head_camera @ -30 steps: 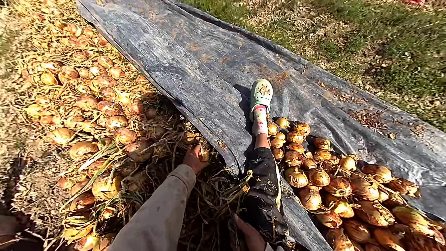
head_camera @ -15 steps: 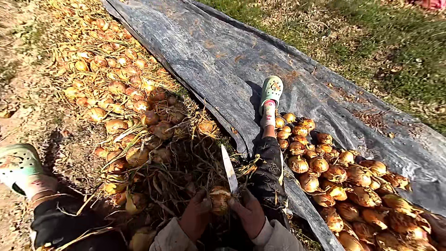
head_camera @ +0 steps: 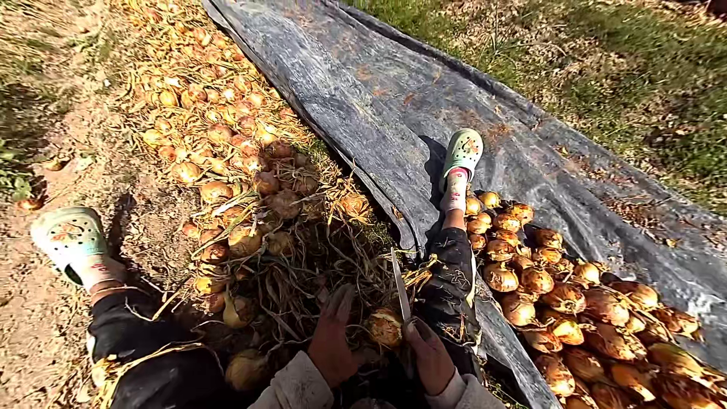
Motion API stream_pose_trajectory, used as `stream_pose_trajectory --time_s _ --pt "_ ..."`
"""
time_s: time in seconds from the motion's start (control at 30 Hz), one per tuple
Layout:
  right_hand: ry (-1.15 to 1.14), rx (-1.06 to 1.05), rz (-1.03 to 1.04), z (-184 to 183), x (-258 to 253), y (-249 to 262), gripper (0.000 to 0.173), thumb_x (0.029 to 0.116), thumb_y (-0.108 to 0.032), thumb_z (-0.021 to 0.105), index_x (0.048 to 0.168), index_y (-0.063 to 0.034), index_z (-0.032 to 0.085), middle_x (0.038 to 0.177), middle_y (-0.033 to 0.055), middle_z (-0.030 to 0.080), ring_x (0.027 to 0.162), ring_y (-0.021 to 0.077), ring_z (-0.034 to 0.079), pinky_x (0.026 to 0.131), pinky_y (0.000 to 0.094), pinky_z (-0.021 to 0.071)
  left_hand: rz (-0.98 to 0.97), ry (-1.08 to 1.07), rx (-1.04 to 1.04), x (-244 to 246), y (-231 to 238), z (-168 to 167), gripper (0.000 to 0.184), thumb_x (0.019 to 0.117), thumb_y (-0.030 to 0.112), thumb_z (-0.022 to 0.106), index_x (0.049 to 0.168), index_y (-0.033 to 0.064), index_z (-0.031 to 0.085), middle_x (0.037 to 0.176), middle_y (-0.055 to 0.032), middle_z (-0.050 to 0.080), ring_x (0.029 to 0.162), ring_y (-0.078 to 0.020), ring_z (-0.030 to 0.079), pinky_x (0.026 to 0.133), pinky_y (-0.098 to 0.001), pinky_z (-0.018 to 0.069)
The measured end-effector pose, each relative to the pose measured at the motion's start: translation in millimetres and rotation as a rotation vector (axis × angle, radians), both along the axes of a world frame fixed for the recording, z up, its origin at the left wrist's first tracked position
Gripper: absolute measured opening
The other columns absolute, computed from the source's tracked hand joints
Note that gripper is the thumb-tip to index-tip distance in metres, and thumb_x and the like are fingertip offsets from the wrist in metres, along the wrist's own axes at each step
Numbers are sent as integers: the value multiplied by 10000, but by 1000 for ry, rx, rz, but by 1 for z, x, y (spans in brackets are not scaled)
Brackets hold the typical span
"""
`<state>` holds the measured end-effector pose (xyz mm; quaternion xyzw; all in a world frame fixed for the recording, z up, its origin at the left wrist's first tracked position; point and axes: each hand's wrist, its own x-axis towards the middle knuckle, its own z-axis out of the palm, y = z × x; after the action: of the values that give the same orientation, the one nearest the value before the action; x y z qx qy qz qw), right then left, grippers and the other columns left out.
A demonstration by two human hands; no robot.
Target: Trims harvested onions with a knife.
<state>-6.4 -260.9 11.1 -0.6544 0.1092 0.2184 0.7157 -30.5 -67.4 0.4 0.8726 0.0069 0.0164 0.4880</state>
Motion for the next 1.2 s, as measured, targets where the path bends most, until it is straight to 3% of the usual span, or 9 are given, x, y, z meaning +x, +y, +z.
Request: stream_pose_trajectory --time_s 0.13,0.43,0.53,0.63,0.73,0.8,0.87,0.97,1.2 --pt "31 -18 83 -6 -4 -1 343 985 -308 501 1149 -17 579 659 -69 574 440 3 475 429 190 448 -284 79 -34 -4 -1 -7 872 718 68 855 1477 -89 456 1413 -265 587 1343 -384 560 1160 -491 425" --pt "184 -37 36 -13 11 -6 463 1120 -274 272 904 -48 613 546 -23 538 400 51 472 398 214 425 -212 565 -207 4 -13 12 546 1002 202 611 1463 -57 474 1342 -250 628 1275 -314 609 1130 -453 443" --pt "224 138 27 -16 10 -6 510 1107 -316 192 729 -152 492 443 -59 440 334 45 413 352 202 379 -3 693 -330 6 -15 1 485 1119 328 363 1164 -68 640 1035 -160 648 941 -202 609 878 -408 492" --pt "244 117 3 -23 12 -7 521 1121 -310 197 755 -104 506 450 -27 452 335 74 438 356 226 413 100 635 -395 8 -17 -2 461 1119 339 342 1119 -12 641 889 -65 600 754 -129 555 727 -341 486" --pt "287 86 76 -35 12 -13 410 1101 -346 305 1021 -21 542 575 -7 549 429 92 532 435 247 494 44 277 -172 12 -21 8 352 1084 187 446 1191 -82 645 994 -186 706 909 -231 690 868 -387 550" --pt "299 134 163 -42 12 -13 427 930 -380 553 1159 -25 495 645 -38 575 478 73 562 480 239 519 -70 148 37 14 -25 15 326 1058 85 468 1274 -89 639 1145 -263 708 1051 -360 717 959 -476 560" --pt "313 209 119 -48 9 -8 398 869 -390 641 1068 -65 527 626 -39 601 461 74 567 458 236 513 -284 234 207 16 -29 21 386 1027 4 464 1386 -30 602 1247 -298 650 1088 -441 685 940 -548 555" --pt "379 194 -43 -52 6 -2 310 1097 -286 402 956 -52 547 565 5 563 406 86 513 400 236 463 -503 371 334 11 -39 17 314 1063 60 462 1308 -56 621 1238 -298 657 1147 -453 665 972 -565 536" --pt "-166 -94 -297 -20 41 -19 153 1038 -105 443 1063 -8 559 651 -70 575 501 -25 529 489 149 481 -495 132 191 73 -65 41 279 1026 15 481 1211 -73 670 1203 -280 681 1145 -434 669 986 -566 520"
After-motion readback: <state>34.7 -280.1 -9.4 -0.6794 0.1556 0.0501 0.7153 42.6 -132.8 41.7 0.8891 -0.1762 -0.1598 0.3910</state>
